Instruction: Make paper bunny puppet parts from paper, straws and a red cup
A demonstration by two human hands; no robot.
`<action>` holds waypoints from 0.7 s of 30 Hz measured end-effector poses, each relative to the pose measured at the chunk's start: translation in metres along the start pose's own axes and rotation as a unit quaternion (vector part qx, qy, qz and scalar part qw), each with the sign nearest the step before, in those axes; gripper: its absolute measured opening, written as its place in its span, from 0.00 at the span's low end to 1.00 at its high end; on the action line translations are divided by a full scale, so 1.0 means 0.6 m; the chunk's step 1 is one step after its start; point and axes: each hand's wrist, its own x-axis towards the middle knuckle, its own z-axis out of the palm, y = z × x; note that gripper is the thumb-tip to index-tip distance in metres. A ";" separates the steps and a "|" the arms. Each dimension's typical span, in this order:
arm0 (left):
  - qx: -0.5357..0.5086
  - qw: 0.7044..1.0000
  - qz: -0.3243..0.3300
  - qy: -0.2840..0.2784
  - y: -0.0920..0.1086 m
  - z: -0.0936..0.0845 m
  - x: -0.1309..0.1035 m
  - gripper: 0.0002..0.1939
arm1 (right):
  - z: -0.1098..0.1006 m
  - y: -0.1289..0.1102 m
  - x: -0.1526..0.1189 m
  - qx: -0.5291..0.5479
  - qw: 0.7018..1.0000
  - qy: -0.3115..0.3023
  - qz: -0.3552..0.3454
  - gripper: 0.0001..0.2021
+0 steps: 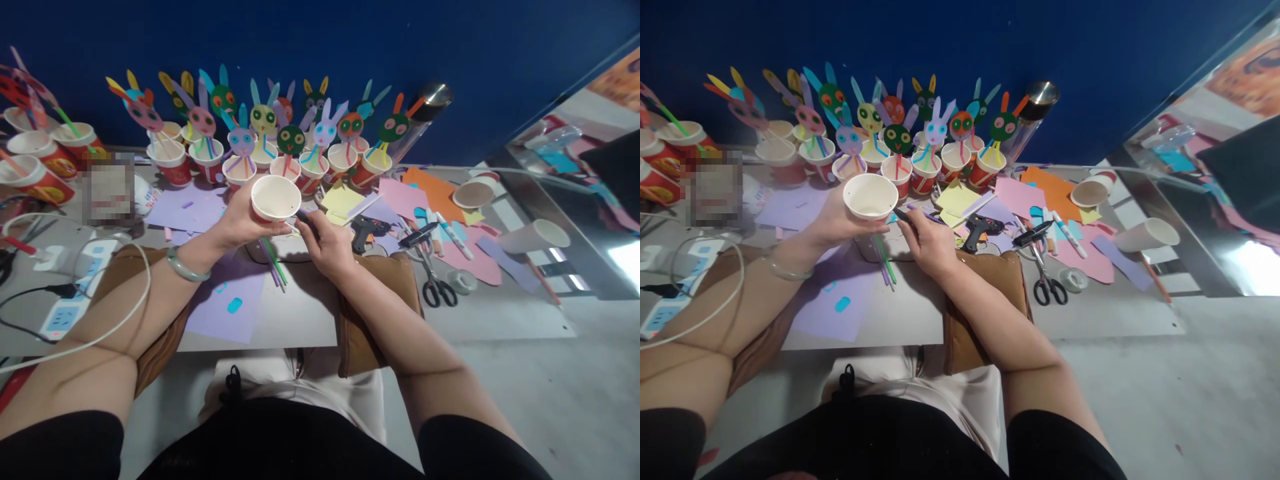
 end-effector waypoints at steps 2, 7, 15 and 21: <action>0.017 1.000 0.004 -0.001 -0.002 -0.003 0.001 0.52 | 0.001 0.003 0.006 0.112 0.992 -0.058 0.028 0.23; 0.025 1.000 0.011 -0.002 0.001 -0.011 0.003 0.52 | 0.003 0.015 0.018 0.287 0.936 -0.176 0.102 0.26; -0.020 0.998 -0.045 0.030 -0.009 -0.008 0.010 0.43 | 0.004 0.029 0.015 0.052 0.996 -0.062 0.036 0.19; -0.055 0.988 -0.024 0.141 -0.039 -0.019 0.019 0.42 | -0.004 0.037 0.046 0.008 0.996 -0.025 0.085 0.16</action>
